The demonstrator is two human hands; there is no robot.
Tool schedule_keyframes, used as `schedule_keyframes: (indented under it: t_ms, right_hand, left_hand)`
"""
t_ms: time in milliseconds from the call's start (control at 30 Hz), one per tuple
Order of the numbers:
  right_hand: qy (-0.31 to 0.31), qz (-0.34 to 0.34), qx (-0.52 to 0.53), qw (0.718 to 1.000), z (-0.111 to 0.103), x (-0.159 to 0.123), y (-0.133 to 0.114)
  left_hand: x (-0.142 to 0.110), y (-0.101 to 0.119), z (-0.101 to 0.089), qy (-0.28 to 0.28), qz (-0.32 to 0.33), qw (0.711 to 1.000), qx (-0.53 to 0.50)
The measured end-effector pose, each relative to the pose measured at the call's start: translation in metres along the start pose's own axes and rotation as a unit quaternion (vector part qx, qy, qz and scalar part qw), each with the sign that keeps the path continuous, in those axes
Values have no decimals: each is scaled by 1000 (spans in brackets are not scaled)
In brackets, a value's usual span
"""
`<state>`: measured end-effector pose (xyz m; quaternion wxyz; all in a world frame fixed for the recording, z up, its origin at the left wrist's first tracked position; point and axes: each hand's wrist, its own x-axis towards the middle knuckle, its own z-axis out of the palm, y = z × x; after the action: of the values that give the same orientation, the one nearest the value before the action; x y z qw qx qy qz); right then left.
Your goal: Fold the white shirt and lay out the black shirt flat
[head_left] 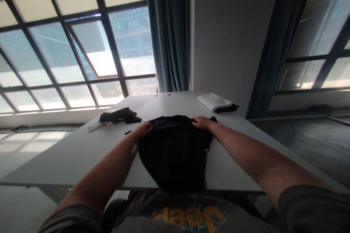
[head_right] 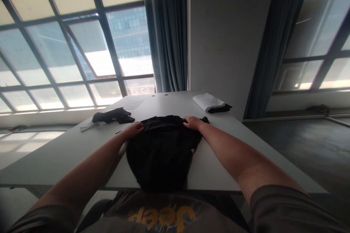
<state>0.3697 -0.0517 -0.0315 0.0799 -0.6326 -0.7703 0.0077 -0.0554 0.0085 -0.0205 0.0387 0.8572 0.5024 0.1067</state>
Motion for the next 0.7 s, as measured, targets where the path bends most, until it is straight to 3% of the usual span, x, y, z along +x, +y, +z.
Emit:
schedule_keyframes:
  t_ms: [167,333,567,700]
  right_hand:
    - [24,-60,-76,995,-6,-4,-16]
    - [12,-153,-35,988,-7,-6,-36]
    - [15,-126,-27,992,3,1,-44]
    - [34,-78,-30,996,7,4,-41]
  left_hand:
    - [2,3,-4,11,-52,998,13]
    - [3,6,1,-10,-48,997,53]
    - [4,4,5,-49,-32,997,51]
    - [6,-2,11,-20,-18,997,68]
